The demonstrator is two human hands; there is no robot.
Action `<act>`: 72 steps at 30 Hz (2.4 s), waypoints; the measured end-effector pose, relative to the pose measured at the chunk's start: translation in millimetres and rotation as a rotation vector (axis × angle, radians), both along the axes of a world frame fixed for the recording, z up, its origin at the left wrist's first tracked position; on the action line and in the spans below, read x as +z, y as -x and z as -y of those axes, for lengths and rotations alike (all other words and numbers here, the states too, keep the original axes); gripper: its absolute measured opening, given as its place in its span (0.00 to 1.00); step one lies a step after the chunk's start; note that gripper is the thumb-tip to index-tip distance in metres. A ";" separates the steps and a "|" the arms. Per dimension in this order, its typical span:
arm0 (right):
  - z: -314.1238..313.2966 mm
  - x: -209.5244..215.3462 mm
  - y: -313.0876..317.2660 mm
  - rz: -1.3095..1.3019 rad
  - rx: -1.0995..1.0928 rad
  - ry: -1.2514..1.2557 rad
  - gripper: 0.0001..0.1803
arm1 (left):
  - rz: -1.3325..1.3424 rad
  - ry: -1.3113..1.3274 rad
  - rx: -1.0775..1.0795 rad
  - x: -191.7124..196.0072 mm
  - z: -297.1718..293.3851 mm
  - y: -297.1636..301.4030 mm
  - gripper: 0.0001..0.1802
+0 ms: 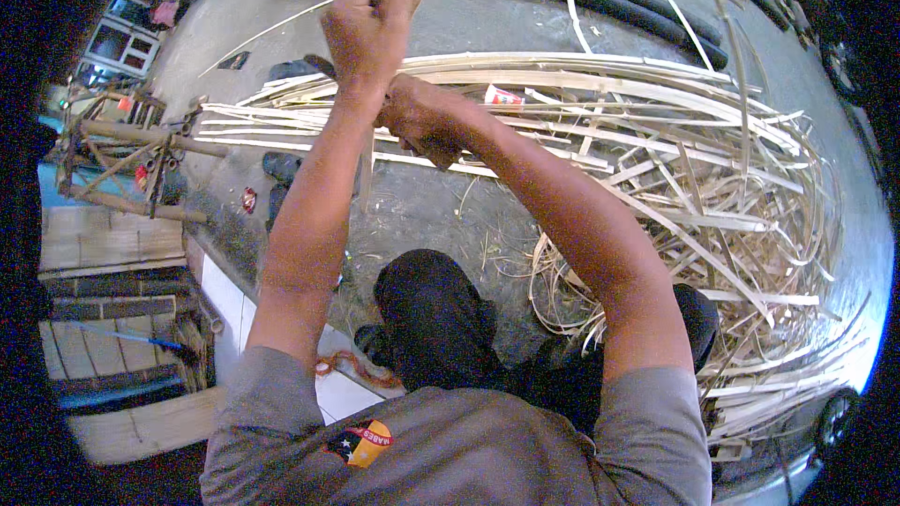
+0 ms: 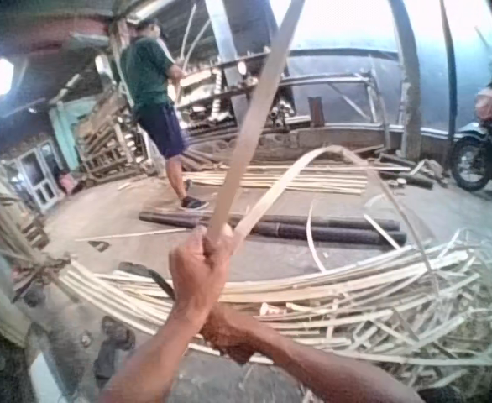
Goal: The person sits on the floor and uses a curved knife to split long bamboo strips into thinner pieces. They repeatedly hold a strip, draw the knife along its length to peel off a thin layer, and drop the finished pieces onto a growing pile.
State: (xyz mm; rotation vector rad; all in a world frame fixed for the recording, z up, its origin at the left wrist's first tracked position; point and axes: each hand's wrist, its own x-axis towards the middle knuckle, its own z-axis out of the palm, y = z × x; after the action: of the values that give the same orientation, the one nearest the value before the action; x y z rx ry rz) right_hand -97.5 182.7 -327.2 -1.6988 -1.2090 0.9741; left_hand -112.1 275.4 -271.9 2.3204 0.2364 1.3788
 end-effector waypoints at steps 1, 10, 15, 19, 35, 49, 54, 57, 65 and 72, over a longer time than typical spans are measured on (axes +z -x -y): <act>-0.4 -4.8 4.2 -0.054 -0.051 -0.026 0.19 | 0.117 -0.036 -0.062 -9.1 -6.4 0.1 0.25; -0.3 33.1 19.9 0.217 -0.164 -0.251 0.16 | 0.252 0.232 -0.171 66.7 -23.7 29.6 0.31; -5.1 43.2 17.2 0.050 -0.239 -0.126 0.20 | 0.273 0.450 -0.084 19.2 -25.3 28.9 0.28; -3.7 33.2 13.2 -0.011 -0.257 -0.145 0.19 | 0.378 0.417 -0.006 -6.7 -38.3 24.3 0.26; 16.7 -27.7 38.2 0.159 -0.356 -0.237 0.16 | 0.625 0.654 -0.088 4.5 -36.9 74.3 0.31; 45.1 -93.2 108.7 -0.001 -0.330 0.089 0.25 | 0.411 0.605 -0.149 -23.0 -33.3 90.8 0.32; 44.7 -73.9 96.3 -0.424 -0.333 0.268 0.23 | 0.490 0.652 -0.181 -27.2 -31.5 84.8 0.33; 50.9 -28.3 77.3 -0.119 -0.330 0.240 0.26 | 0.494 0.622 -0.130 -30.2 -27.6 77.3 0.33; 30.0 -36.4 74.3 0.288 -0.283 0.157 0.28 | 0.592 0.739 -0.061 -31.8 -23.9 86.2 0.32; 27.2 -131.4 80.0 -0.280 -0.209 0.245 0.27 | 0.629 0.719 -0.109 -28.5 -37.4 111.9 0.31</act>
State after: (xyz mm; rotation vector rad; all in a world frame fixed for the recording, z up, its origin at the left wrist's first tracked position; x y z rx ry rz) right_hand -177.5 155.5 -458.7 -1.7629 -0.7390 1.2202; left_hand -224.0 312.8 -300.4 1.2449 0.3312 1.5583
